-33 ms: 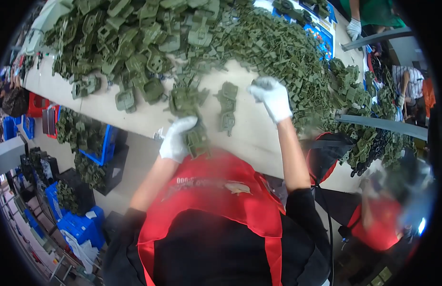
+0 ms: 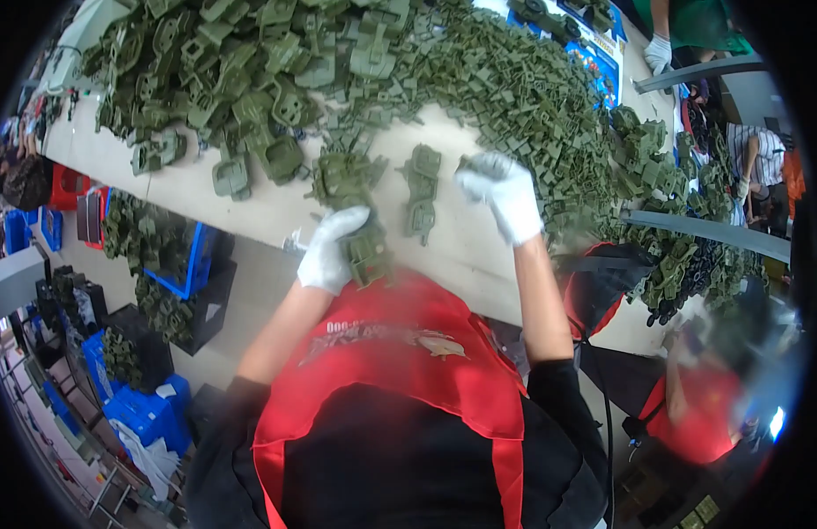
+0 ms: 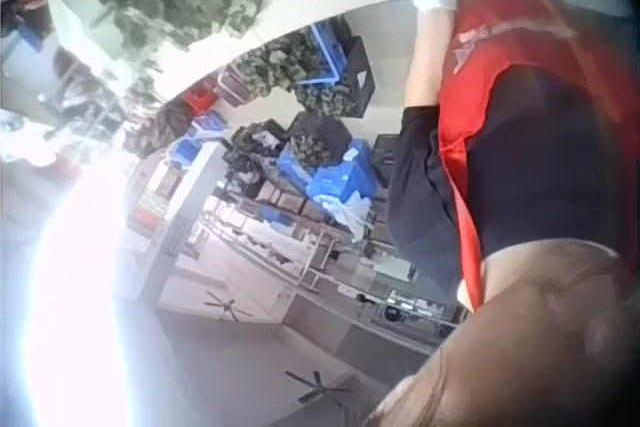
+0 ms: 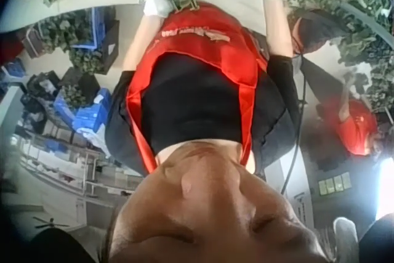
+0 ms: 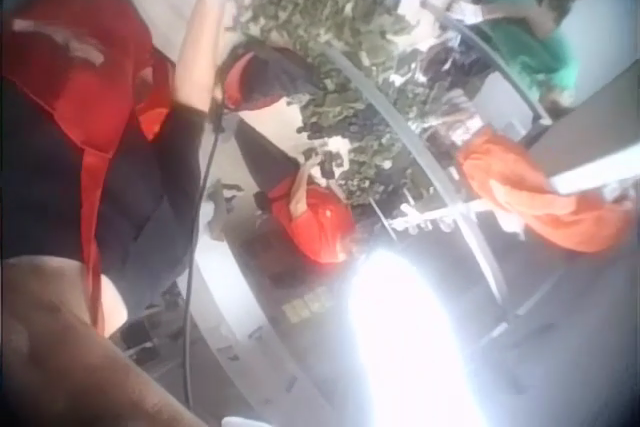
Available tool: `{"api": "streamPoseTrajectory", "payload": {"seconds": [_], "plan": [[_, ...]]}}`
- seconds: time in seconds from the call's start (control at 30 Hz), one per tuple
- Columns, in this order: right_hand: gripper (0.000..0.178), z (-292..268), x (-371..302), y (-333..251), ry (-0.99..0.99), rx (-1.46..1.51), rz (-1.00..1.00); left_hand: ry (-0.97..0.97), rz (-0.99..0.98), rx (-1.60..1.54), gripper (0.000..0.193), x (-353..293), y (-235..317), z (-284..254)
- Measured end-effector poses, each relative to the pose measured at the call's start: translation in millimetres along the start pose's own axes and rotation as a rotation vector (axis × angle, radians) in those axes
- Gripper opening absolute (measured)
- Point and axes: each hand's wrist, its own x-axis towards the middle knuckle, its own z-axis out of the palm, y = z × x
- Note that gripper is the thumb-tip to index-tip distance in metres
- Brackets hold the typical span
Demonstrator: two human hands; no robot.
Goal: The person assembles green plastic toy tank parts by hand on a factory table.
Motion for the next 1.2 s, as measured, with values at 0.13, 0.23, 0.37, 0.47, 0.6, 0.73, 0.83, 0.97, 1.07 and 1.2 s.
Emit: {"api": "streamPoseTrajectory", "payload": {"seconds": [0.13, 0.23, 0.37, 0.47, 0.6, 0.73, 0.83, 0.97, 1.07, 1.2], "plan": [[0.028, 28, -82, -41, -0.105, 0.453, 0.291, 0.058, 0.076, 0.099, 0.024, -11, -8, 32], [0.029, 44, -106, -54, -0.168, 0.487, 0.339, 0.024, 0.124, 0.171, 0.029, -11, -12, 27], [0.033, 53, -111, -49, -0.271, -0.295, 0.180, 0.033, 0.191, 0.239, 0.035, -25, -13, 33], [0.043, 56, -111, -56, -0.360, -0.712, 0.278, 0.047, 0.236, 0.315, 0.030, -27, -23, 22], [0.041, 62, -121, -57, -0.352, -0.680, 0.118, 0.086, 0.165, 0.262, 0.026, -31, -31, 10], [0.039, 72, -131, -38, -0.107, -0.566, 0.042, 0.074, 0.251, 0.329, 0.026, -48, -32, 18], [0.027, 85, -145, -56, -0.011, -0.631, 0.102, 0.063, 0.275, 0.420, 0.024, -52, -36, 15], [0.018, 96, -150, -44, 0.007, -0.676, -0.030, 0.060, 0.247, 0.399, 0.022, -53, -41, 7], [0.014, 99, -154, -37, -0.052, -0.871, -0.176, -0.053, 0.204, 0.360, 0.023, -57, -37, 6], [0.013, 97, -148, -28, -0.098, -0.839, -0.208, -0.102, 0.270, 0.477, 0.023, -48, -47, -14]]}}
